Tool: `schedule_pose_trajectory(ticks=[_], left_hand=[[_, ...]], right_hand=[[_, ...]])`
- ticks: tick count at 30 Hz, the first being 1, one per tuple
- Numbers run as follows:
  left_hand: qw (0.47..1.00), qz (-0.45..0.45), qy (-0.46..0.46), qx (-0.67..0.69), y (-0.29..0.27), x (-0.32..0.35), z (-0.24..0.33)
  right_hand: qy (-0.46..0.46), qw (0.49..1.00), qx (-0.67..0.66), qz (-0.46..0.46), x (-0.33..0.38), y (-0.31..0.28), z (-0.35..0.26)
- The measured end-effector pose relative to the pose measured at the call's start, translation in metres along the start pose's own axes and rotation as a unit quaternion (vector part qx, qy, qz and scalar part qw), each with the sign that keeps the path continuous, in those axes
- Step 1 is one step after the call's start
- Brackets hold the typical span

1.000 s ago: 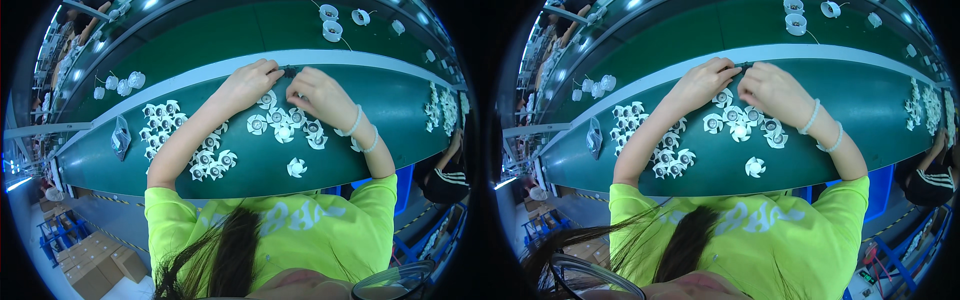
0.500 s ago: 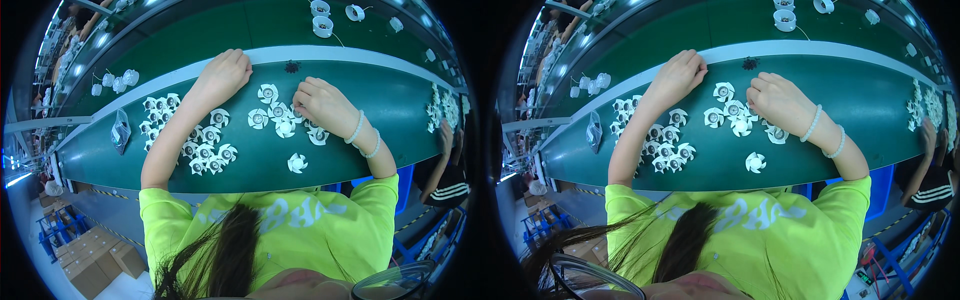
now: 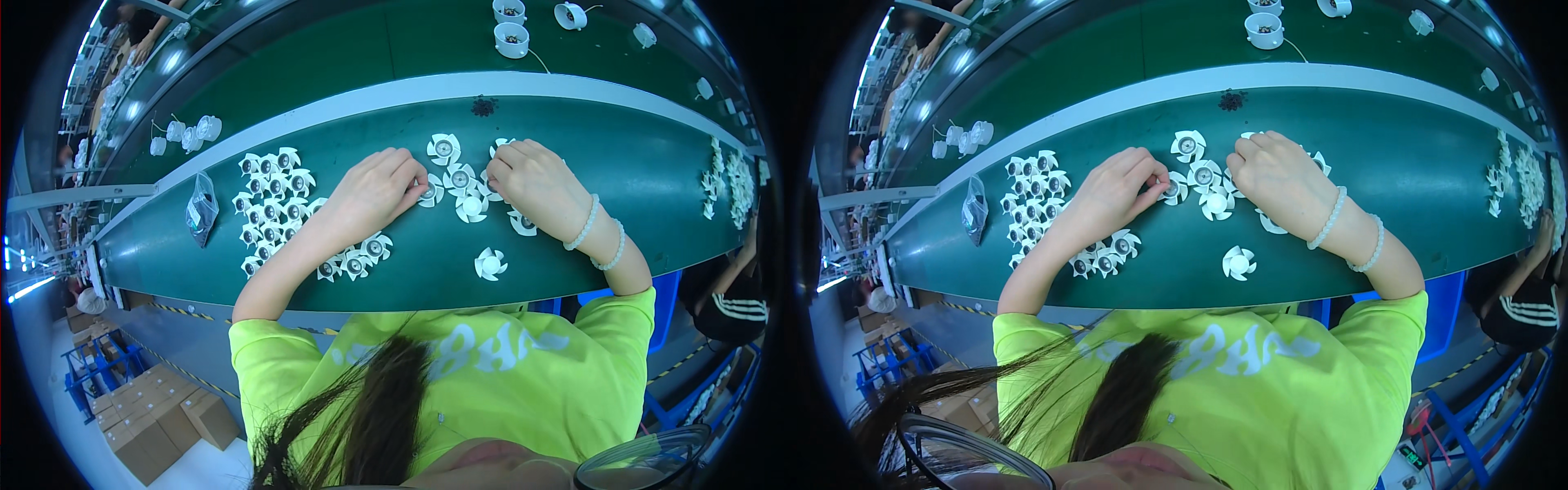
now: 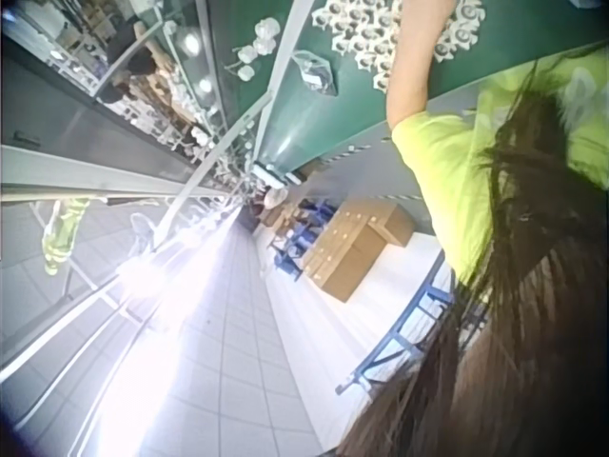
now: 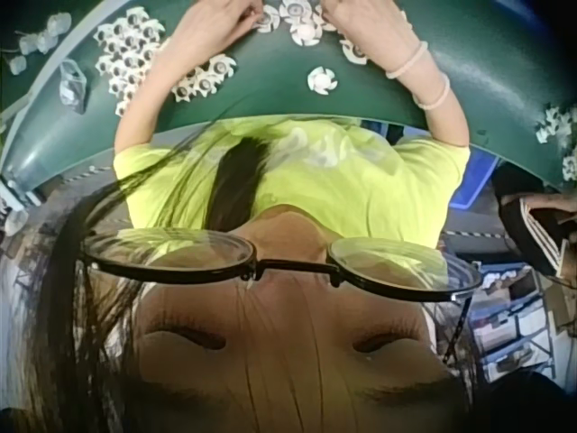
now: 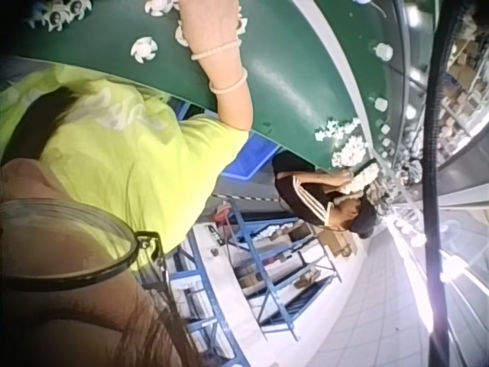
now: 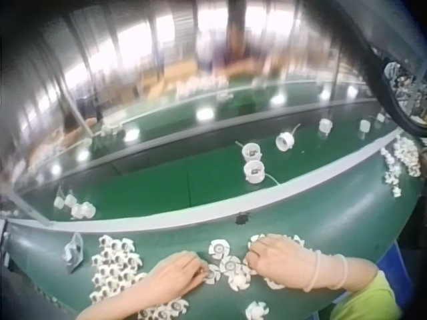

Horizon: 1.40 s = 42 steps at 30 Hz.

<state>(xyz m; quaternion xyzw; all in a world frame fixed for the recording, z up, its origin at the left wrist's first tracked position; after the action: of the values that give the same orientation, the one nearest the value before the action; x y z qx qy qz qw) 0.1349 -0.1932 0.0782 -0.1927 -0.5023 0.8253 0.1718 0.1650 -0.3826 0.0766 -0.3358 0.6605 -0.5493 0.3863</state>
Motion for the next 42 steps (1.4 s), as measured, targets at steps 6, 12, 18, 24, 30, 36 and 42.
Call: schedule_pose_trajectory(ticks=[6, 12, 18, 24, 30, 36, 42], left_hand=[[1.000, -0.003, 0.001, 0.007, 0.005, 0.003, 0.002], [0.998, 0.031, 0.035, -0.037, 0.004, 0.004, 0.017], [0.996, 0.038, 0.051, -0.056, 0.005, 0.006, 0.021], [0.991, 0.023, 0.076, -0.110, 0.009, 0.010, 0.027], [0.980, 0.028, 0.097, -0.173, 0.009, 0.017, 0.038], [0.983, 0.035, 0.101, -0.147, 0.009, 0.023, 0.037], [0.984, 0.007, 0.093, -0.150, 0.004, 0.011, 0.037]], right_hand=[[-0.009, 1.000, 0.027, 0.000, 0.000, -0.004, -0.007], [-0.001, 0.994, 0.105, 0.015, -0.001, -0.004, -0.020], [-0.004, 0.996, 0.082, -0.016, 0.002, -0.005, -0.020], [-0.002, 0.997, 0.071, -0.026, 0.004, -0.008, -0.021], [-0.005, 0.998, 0.060, -0.036, 0.006, -0.007, -0.024], [-0.009, 0.998, 0.060, -0.004, 0.011, -0.007, -0.022], [-0.006, 0.994, 0.046, 0.096, 0.026, -0.009, -0.026]])
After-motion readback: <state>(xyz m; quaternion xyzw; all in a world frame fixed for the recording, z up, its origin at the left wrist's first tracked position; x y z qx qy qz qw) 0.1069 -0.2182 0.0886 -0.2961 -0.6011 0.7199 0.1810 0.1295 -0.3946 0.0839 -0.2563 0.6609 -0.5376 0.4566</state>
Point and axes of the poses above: each hand's wrist, its own x-axis away from the middle knuckle, its own y-axis out of the palm, z = x × y, the point moved 6 cm from there along -x, towards the middle knuckle, and after that the axes turned 5 degrees about -y, right-handed, at the moved point
